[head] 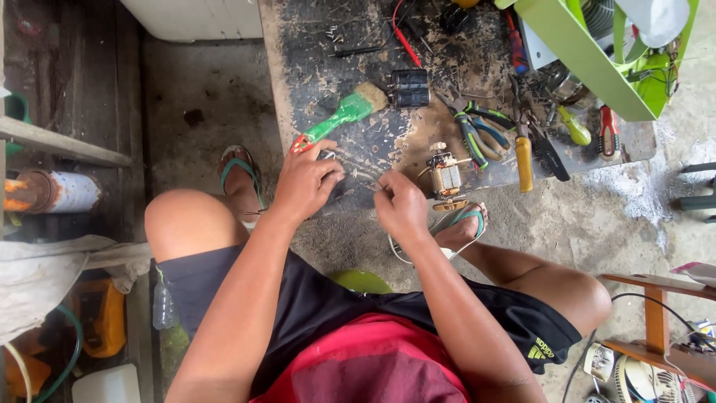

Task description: Repairing an electric motor by cleaning components with a brush and stripping/twisting wires for connection.

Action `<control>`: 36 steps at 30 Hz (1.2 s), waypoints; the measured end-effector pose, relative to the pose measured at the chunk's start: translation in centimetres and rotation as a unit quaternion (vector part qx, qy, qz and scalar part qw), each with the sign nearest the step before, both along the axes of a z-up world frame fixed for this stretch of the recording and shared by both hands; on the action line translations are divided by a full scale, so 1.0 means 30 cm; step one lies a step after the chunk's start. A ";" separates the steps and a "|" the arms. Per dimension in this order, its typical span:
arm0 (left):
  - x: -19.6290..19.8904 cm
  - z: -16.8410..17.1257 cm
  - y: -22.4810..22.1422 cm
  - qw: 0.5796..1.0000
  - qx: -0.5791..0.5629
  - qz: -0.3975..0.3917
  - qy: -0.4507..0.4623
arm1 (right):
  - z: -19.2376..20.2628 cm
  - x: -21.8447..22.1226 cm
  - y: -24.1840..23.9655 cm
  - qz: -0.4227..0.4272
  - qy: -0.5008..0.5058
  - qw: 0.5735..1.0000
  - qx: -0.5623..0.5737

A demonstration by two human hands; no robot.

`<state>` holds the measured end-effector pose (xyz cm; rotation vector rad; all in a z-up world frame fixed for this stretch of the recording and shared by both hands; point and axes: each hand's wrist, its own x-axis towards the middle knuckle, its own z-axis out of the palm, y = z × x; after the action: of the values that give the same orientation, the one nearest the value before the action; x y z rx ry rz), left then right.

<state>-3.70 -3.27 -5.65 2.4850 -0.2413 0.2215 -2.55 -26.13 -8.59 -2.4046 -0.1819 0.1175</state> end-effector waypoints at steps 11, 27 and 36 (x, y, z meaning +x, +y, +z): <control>-0.007 -0.066 -0.041 0.989 -0.093 -0.017 0.115 | 0.079 0.050 0.065 0.079 0.080 0.962 0.250; 0.011 0.005 -0.053 0.973 -0.196 -0.002 0.123 | 0.081 0.059 0.060 0.081 0.055 0.936 0.338; 0.024 -0.013 -0.064 0.967 -0.227 0.002 0.116 | 0.066 0.059 0.055 0.101 0.018 0.918 0.384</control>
<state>-2.97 -5.18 -6.03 2.0317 -0.0754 -0.0153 -0.78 -24.47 -6.59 -1.5936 -0.3810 0.1511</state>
